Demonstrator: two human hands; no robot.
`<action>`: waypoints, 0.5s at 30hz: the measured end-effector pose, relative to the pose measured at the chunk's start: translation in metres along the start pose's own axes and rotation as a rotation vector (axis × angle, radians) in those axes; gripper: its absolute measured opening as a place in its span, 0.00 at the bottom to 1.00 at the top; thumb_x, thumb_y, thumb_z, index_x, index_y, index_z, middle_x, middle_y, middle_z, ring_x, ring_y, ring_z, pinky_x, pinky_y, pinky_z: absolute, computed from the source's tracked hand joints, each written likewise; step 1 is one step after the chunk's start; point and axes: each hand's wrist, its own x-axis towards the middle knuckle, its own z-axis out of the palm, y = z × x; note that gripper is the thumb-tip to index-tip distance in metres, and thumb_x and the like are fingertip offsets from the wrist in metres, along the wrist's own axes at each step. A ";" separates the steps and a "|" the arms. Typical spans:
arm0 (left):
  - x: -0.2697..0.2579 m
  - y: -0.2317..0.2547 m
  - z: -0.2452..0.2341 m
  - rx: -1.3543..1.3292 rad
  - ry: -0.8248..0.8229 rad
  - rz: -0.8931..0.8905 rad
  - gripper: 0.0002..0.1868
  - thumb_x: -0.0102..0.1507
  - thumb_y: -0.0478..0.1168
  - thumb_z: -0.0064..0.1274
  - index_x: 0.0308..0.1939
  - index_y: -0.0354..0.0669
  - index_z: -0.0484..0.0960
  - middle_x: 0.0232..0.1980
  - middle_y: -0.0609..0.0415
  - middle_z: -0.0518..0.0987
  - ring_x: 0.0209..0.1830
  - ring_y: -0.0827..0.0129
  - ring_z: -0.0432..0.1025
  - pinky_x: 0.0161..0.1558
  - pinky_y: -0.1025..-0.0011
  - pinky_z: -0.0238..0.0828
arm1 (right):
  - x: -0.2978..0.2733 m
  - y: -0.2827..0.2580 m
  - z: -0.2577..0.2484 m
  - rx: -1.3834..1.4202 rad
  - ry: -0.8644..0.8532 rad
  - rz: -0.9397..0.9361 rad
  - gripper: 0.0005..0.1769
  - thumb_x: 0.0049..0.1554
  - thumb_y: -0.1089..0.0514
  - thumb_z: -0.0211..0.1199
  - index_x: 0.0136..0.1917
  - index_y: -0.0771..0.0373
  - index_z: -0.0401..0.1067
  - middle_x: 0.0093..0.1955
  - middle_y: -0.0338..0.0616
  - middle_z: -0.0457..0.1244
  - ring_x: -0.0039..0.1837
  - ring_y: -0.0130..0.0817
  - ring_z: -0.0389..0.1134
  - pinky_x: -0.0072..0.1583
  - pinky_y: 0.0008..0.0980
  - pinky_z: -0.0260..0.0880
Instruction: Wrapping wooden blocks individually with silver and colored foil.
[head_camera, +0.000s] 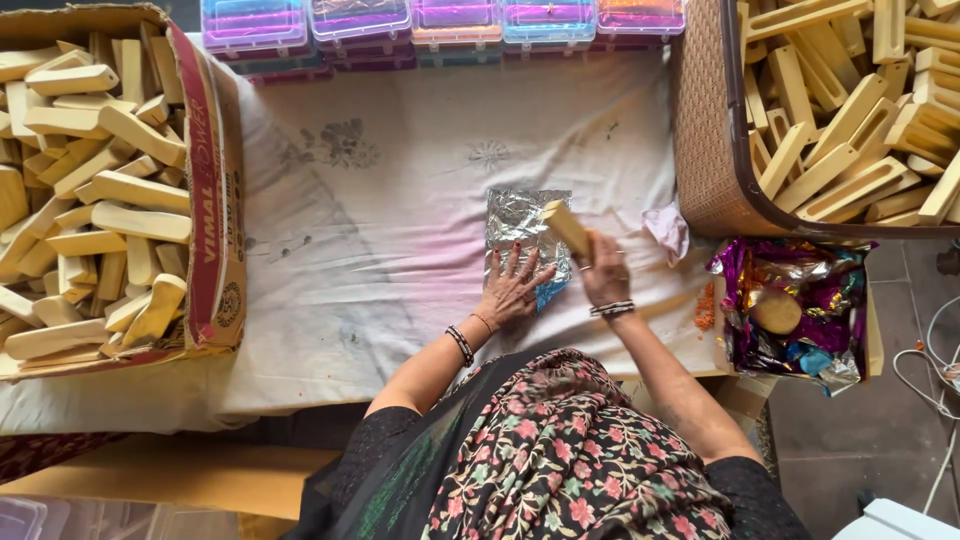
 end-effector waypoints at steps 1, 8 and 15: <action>0.000 0.002 0.002 0.002 0.000 0.001 0.49 0.54 0.65 0.50 0.77 0.69 0.48 0.83 0.48 0.44 0.82 0.48 0.32 0.72 0.37 0.16 | 0.000 -0.008 0.009 0.001 0.002 0.000 0.28 0.62 0.49 0.66 0.70 0.62 0.63 0.60 0.54 0.63 0.59 0.50 0.67 0.57 0.48 0.70; -0.019 0.013 0.007 0.043 0.028 0.185 0.25 0.68 0.46 0.44 0.70 0.49 0.68 0.76 0.48 0.63 0.82 0.57 0.50 0.80 0.41 0.35 | 0.011 -0.037 0.046 0.096 -0.193 -0.150 0.29 0.56 0.54 0.64 0.69 0.60 0.63 0.62 0.53 0.62 0.61 0.52 0.66 0.61 0.48 0.67; -0.032 0.022 -0.036 -0.145 0.063 0.269 0.19 0.64 0.44 0.47 0.58 0.47 0.78 0.57 0.53 0.74 0.60 0.62 0.66 0.59 0.61 0.63 | 0.008 -0.012 0.065 -0.068 -0.304 -0.235 0.30 0.52 0.55 0.67 0.67 0.57 0.65 0.62 0.48 0.63 0.63 0.51 0.65 0.63 0.48 0.66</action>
